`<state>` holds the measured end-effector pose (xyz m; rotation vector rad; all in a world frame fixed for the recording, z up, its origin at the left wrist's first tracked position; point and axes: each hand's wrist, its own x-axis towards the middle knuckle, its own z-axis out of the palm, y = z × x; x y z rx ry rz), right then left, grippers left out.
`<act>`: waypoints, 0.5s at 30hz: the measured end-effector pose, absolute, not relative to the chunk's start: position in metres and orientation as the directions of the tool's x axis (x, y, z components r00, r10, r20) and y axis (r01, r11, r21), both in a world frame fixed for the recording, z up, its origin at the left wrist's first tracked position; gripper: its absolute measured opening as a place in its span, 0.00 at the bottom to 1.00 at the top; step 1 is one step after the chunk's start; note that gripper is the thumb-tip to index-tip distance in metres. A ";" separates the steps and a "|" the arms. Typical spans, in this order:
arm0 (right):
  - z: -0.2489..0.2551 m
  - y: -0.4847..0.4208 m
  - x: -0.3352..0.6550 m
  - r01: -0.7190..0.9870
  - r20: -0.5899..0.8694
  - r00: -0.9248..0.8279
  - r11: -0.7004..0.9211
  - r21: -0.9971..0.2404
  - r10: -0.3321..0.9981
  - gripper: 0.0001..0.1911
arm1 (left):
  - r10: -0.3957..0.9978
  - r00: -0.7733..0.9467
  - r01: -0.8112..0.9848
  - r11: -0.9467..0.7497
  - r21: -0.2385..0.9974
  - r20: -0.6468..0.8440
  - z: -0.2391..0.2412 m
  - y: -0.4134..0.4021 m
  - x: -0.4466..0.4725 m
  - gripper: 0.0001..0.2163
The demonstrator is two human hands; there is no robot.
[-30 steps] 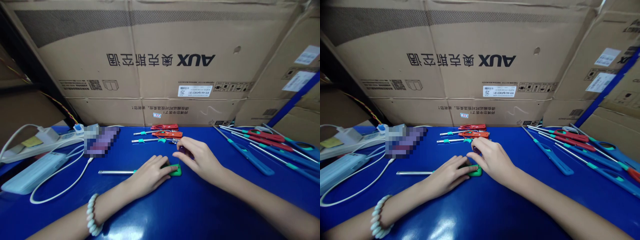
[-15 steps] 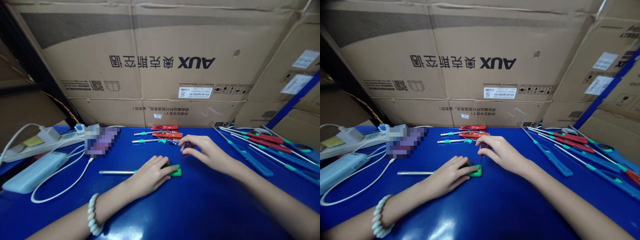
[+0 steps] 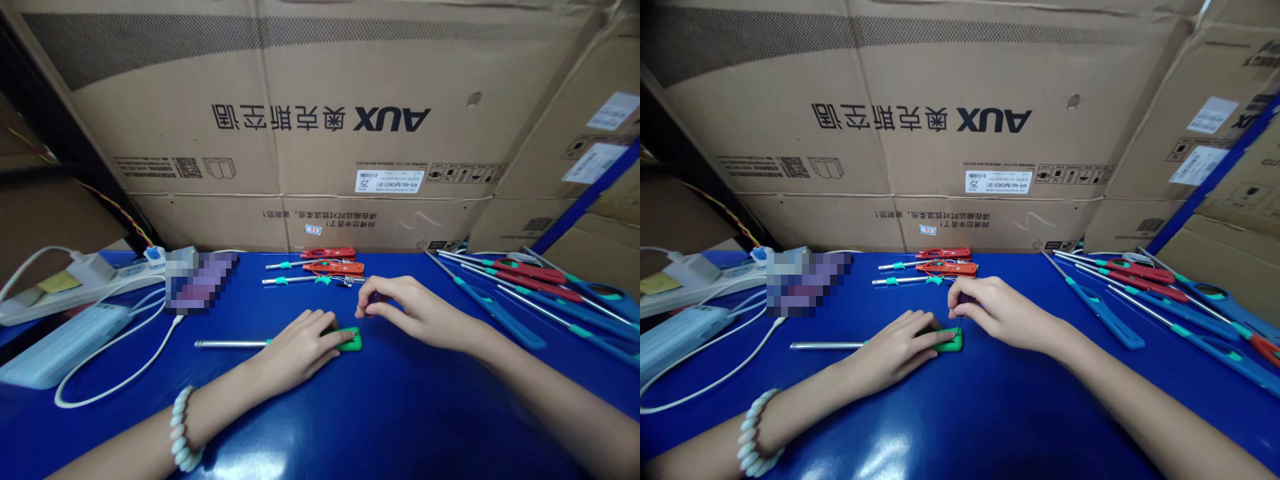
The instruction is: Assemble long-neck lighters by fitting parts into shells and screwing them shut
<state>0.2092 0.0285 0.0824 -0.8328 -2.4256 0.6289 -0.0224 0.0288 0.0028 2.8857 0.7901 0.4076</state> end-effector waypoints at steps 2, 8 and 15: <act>0.077 0.029 0.207 0.448 0.330 -0.666 0.713 -0.540 0.669 0.06 | 0.516 0.828 0.484 -0.855 0.184 0.220 0.003 0.029 -0.023 0.16; 0.066 0.028 0.200 0.443 0.413 -0.587 0.703 -0.557 0.697 0.03 | 0.522 0.825 0.500 -0.852 0.153 0.215 0.005 0.027 -0.021 0.15; 0.060 0.022 0.192 0.562 0.597 -0.294 0.641 -0.523 0.746 0.03 | 0.670 0.597 0.580 -0.741 0.339 0.442 0.013 0.021 -0.022 0.15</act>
